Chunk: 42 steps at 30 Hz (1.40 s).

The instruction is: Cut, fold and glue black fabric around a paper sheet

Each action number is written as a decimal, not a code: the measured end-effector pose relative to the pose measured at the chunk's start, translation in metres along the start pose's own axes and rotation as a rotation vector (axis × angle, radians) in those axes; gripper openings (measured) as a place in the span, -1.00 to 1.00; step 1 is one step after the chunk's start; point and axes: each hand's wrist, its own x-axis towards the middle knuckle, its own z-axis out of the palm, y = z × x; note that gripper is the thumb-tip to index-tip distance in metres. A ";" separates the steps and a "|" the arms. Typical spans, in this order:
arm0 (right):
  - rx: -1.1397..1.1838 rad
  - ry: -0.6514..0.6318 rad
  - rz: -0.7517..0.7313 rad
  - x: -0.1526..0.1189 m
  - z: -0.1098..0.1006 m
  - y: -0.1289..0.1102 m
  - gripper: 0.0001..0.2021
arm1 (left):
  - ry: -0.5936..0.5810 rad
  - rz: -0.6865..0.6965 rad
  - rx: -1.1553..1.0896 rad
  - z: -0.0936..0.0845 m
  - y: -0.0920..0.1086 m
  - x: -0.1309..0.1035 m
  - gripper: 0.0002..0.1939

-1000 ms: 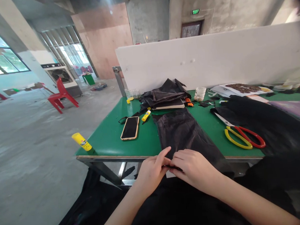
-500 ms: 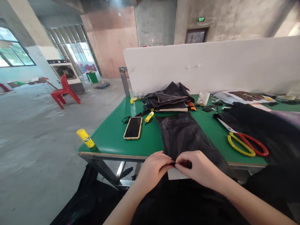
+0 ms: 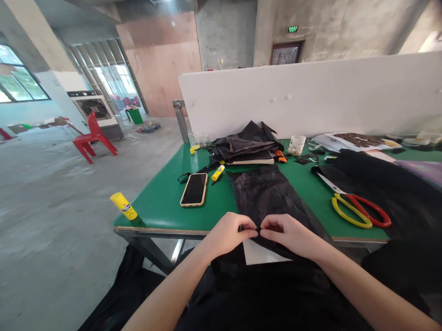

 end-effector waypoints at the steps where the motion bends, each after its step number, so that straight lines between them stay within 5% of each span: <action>1: -0.012 0.003 0.005 -0.001 0.000 0.000 -0.81 | -0.034 -0.014 -0.011 -0.001 0.000 0.003 -0.87; 6: -0.167 0.112 -0.047 -0.004 -0.012 -0.006 -0.80 | -0.072 -0.033 -0.035 0.002 -0.005 0.011 -0.86; 10: -0.293 0.324 -0.089 0.006 -0.055 -0.010 -0.72 | -0.059 -0.037 -0.037 0.005 -0.008 0.012 -0.86; 14: -0.595 0.452 -0.206 0.047 -0.097 -0.014 -0.74 | -0.076 -0.045 -0.065 0.007 -0.006 0.011 -0.86; 16: -0.769 0.379 -0.277 0.079 -0.103 -0.017 -0.77 | -0.067 -0.055 -0.079 0.008 -0.006 0.012 -0.86; 24: -0.968 0.039 -0.507 0.211 -0.050 -0.033 -0.72 | -0.025 -0.063 -0.086 0.014 -0.012 0.012 -0.87; 29: -0.995 -0.062 -0.562 0.255 -0.011 -0.027 -0.82 | -0.015 -0.034 -0.100 0.014 -0.017 0.011 -0.86; 37: -0.702 0.143 -0.609 0.246 -0.006 -0.031 -0.91 | 0.006 -0.043 -0.123 0.015 -0.022 0.008 -0.84; 42: -0.349 0.364 -0.535 0.180 -0.031 -0.047 -0.68 | -0.007 -0.083 -0.131 0.014 -0.016 0.008 -0.85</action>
